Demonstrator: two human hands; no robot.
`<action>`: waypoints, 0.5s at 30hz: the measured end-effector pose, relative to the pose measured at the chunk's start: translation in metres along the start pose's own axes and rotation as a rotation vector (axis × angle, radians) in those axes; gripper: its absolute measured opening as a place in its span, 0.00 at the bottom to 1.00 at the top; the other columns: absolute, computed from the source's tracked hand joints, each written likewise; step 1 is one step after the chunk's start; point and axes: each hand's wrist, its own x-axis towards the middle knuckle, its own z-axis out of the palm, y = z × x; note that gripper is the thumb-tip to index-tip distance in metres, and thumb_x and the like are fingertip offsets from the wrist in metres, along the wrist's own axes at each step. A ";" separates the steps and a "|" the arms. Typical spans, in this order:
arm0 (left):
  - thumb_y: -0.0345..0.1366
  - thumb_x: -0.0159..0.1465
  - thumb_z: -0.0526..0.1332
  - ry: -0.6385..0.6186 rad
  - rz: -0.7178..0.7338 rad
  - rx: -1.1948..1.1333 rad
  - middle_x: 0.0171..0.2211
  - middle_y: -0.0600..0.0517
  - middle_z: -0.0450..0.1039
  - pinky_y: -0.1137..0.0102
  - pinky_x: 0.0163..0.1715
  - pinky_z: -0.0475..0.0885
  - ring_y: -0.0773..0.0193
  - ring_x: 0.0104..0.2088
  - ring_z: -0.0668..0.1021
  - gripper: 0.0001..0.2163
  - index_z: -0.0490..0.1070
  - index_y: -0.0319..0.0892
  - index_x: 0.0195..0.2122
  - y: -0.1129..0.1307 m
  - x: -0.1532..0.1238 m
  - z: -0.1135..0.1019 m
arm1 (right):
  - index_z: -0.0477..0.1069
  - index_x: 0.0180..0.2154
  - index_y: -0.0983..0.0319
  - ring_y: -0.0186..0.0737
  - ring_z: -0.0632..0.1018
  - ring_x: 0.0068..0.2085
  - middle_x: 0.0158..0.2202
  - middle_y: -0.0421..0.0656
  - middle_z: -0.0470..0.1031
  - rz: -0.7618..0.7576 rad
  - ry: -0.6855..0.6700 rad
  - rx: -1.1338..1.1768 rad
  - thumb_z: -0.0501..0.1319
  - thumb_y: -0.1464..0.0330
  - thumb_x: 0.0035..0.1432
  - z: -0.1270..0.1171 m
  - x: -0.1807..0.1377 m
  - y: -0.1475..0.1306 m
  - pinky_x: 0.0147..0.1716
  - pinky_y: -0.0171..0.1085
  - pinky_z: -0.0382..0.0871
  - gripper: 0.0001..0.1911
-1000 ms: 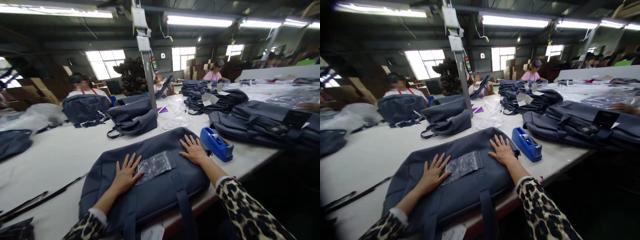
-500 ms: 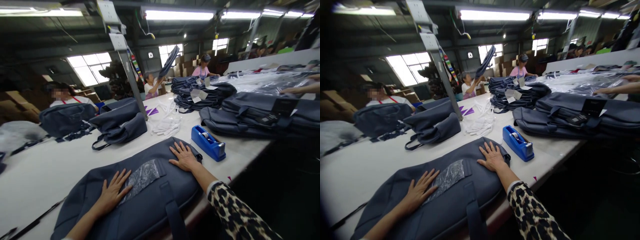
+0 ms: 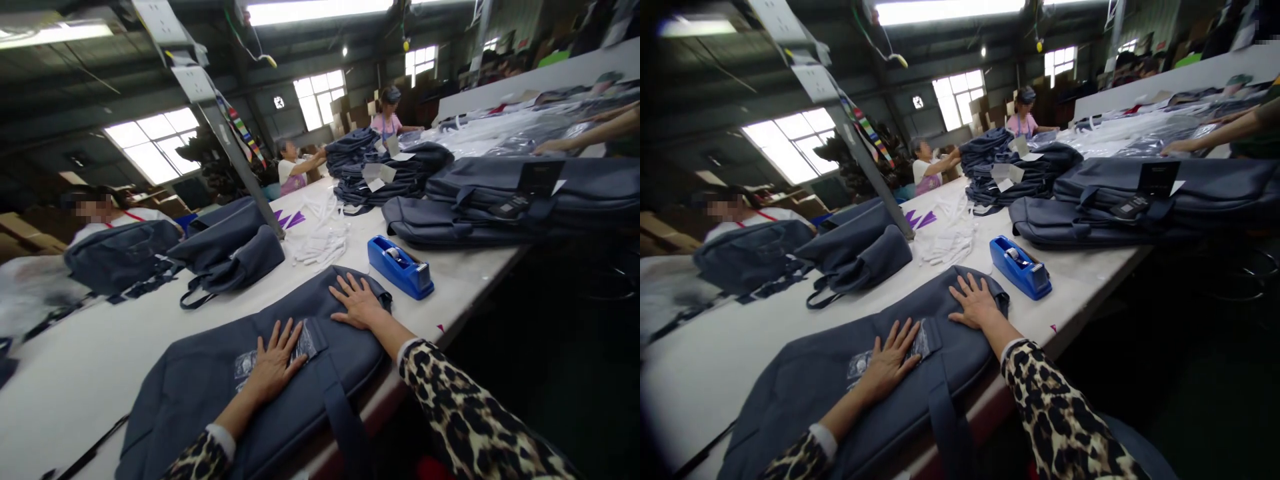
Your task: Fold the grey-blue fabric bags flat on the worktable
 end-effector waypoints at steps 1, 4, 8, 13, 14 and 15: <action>0.53 0.71 0.42 -0.012 -0.005 0.007 0.71 0.55 0.30 0.34 0.61 0.44 0.48 0.70 0.36 0.30 0.30 0.57 0.70 -0.001 0.000 0.000 | 0.47 0.69 0.52 0.59 0.39 0.71 0.72 0.47 0.38 -0.004 0.015 0.002 0.52 0.42 0.60 -0.001 0.001 0.000 0.64 0.64 0.37 0.42; 0.53 0.71 0.42 -0.036 -0.019 0.015 0.71 0.55 0.29 0.34 0.61 0.45 0.48 0.70 0.36 0.30 0.30 0.56 0.70 -0.002 0.002 -0.003 | 0.52 0.67 0.52 0.58 0.44 0.70 0.71 0.47 0.43 -0.018 0.046 0.014 0.54 0.46 0.62 -0.011 -0.003 -0.002 0.64 0.62 0.43 0.37; 0.54 0.71 0.42 -0.018 -0.015 0.001 0.71 0.55 0.29 0.34 0.61 0.45 0.48 0.70 0.36 0.30 0.29 0.55 0.70 -0.001 0.003 -0.003 | 0.57 0.66 0.54 0.53 0.49 0.70 0.71 0.47 0.47 -0.046 0.091 0.036 0.51 0.50 0.66 -0.025 -0.033 -0.006 0.65 0.56 0.45 0.31; 0.56 0.71 0.42 -0.006 -0.023 -0.032 0.71 0.53 0.30 0.33 0.60 0.45 0.46 0.70 0.37 0.31 0.31 0.54 0.70 0.001 0.001 -0.005 | 0.68 0.59 0.56 0.53 0.55 0.68 0.66 0.46 0.60 -0.102 0.089 0.071 0.54 0.53 0.66 -0.023 -0.076 -0.011 0.66 0.55 0.42 0.25; 0.56 0.71 0.42 -0.011 -0.025 -0.041 0.71 0.53 0.30 0.33 0.60 0.45 0.46 0.70 0.37 0.31 0.31 0.54 0.70 0.002 0.001 -0.007 | 0.70 0.57 0.58 0.54 0.57 0.67 0.65 0.49 0.62 -0.094 0.098 0.080 0.55 0.54 0.66 -0.023 -0.080 -0.013 0.66 0.55 0.43 0.24; 0.56 0.71 0.42 -0.018 -0.024 -0.051 0.71 0.53 0.30 0.33 0.60 0.45 0.46 0.70 0.37 0.31 0.31 0.54 0.70 0.002 0.000 -0.009 | 0.70 0.57 0.60 0.56 0.58 0.67 0.64 0.51 0.63 -0.080 0.117 0.089 0.56 0.56 0.65 -0.024 -0.083 -0.016 0.65 0.56 0.45 0.23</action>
